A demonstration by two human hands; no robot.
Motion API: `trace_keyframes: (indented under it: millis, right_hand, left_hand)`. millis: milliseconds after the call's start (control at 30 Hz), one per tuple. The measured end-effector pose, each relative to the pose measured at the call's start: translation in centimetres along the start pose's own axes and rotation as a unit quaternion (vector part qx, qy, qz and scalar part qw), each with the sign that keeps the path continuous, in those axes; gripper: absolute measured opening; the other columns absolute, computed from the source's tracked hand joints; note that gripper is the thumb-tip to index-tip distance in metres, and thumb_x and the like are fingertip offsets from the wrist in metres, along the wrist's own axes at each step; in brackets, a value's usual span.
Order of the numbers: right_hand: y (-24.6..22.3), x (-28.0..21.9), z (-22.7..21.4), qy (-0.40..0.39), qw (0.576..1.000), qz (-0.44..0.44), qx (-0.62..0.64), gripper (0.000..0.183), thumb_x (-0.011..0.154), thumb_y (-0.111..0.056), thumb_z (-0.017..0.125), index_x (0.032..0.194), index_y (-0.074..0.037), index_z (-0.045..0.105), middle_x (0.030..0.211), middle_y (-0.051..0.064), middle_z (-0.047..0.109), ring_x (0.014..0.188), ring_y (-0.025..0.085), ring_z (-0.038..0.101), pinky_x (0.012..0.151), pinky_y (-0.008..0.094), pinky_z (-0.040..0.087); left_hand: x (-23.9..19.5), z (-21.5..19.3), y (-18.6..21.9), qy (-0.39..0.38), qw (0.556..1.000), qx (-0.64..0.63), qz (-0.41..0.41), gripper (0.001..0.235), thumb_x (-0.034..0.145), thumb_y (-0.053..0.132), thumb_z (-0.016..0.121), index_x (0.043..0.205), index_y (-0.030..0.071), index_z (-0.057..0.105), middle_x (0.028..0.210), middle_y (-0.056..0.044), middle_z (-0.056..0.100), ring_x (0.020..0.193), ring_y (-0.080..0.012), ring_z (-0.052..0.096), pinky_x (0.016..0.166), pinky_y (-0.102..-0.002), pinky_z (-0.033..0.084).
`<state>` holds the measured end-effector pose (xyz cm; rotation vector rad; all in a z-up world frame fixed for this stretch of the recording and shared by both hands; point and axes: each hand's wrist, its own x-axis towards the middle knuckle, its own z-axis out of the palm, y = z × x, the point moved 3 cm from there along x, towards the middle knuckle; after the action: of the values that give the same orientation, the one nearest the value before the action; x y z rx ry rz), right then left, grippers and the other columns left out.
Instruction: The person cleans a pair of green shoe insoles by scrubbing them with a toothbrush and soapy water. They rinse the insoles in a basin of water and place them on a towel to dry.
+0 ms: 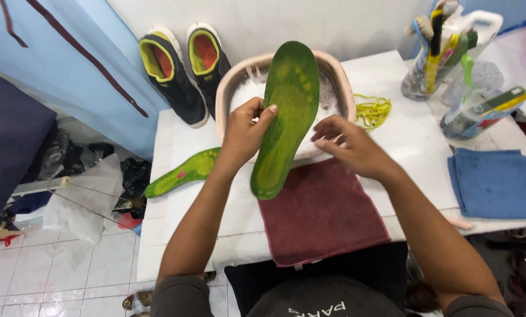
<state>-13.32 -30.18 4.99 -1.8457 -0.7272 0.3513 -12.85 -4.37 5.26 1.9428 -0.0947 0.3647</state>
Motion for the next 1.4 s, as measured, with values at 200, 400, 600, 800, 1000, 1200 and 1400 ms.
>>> trace_keyframes:
  millis: [200,400,600,800,1000,1200,1400]
  right_hand:
    - [4.6,-11.1,-6.6,0.296,0.951,0.003,-0.088,0.009,0.108,-0.005,0.068,0.115,-0.003,0.063,0.103,0.009,0.069,0.099,0.017,0.069,0.089,0.028,0.054]
    - [11.8,-17.2,-5.0,0.133,0.888,0.279,-0.34,0.049,0.094,-0.043,0.067,0.136,-0.018,0.064,0.129,0.007,0.067,0.122,0.036,0.053,0.1,0.05,0.04]
    - [16.0,-20.0,-4.3,0.217,0.863,0.285,-0.356,0.029,0.1,-0.034,0.068,0.115,-0.01,0.074,0.117,0.01,0.068,0.119,0.035,0.052,0.101,0.046,0.039]
    - [14.7,-19.4,-3.5,0.235,0.855,0.193,-0.421,0.021,0.111,-0.022,0.062,0.116,-0.005,0.071,0.113,0.01,0.072,0.101,0.034,0.061,0.084,0.047,0.046]
    - [10.3,-16.8,0.3,0.178,0.861,0.233,-0.414,0.029,0.108,-0.024,0.057,0.136,-0.016,0.063,0.072,0.0,0.064,0.048,0.014,0.048,0.041,0.029,0.034]
    - [5.7,-13.8,3.5,0.067,0.832,0.093,-0.543,0.01,0.096,-0.029,0.062,0.105,-0.027,0.066,0.076,0.001,0.067,0.07,0.026,0.073,0.065,0.038,0.06]
    - [7.1,-12.7,3.3,-0.012,0.884,0.175,-0.433,0.019,0.089,-0.031,0.064,0.108,-0.029,0.069,0.085,0.007,0.074,0.078,0.04,0.074,0.068,0.052,0.061]
  left_hand:
    - [-9.3,0.2,6.8,-0.195,0.963,0.153,-0.105,0.043,0.106,0.032,0.059,0.072,0.016,0.038,0.062,0.005,0.031,0.054,-0.0071,0.031,0.056,-0.031,0.026]
    - [-12.6,5.6,-2.1,-0.334,0.901,0.188,-0.202,0.046,0.107,0.035,0.05,0.068,0.014,0.038,0.06,0.002,0.037,0.056,-0.0136,0.035,0.059,-0.035,0.028]
    - [-12.8,7.1,-5.8,-0.322,0.898,0.198,-0.226,0.045,0.104,0.039,0.052,0.069,0.011,0.048,0.06,-0.003,0.048,0.057,-0.0189,0.048,0.058,-0.038,0.032]
    - [-13.5,7.6,-6.9,-0.295,0.907,0.232,-0.192,0.041,0.1,0.045,0.052,0.091,0.008,0.066,0.064,-0.008,0.067,0.064,-0.031,0.066,0.062,-0.045,0.045]
    - [-14.7,7.7,-4.0,-0.291,0.902,0.283,-0.148,0.102,0.081,0.073,0.06,0.16,0.02,0.024,0.12,-0.024,0.065,0.1,-0.0419,0.068,0.076,-0.056,0.054]
    - [-15.8,8.2,-3.5,-0.287,0.882,0.372,-0.042,0.113,0.071,0.069,0.077,0.154,0.003,0.04,0.124,-0.018,0.046,0.115,-0.0427,0.047,0.089,-0.051,0.043]
    - [-16.1,8.2,-4.2,-0.281,0.887,0.364,-0.044,0.115,0.067,0.068,0.079,0.155,0.005,0.041,0.122,-0.018,0.046,0.113,-0.0422,0.047,0.088,-0.051,0.039]
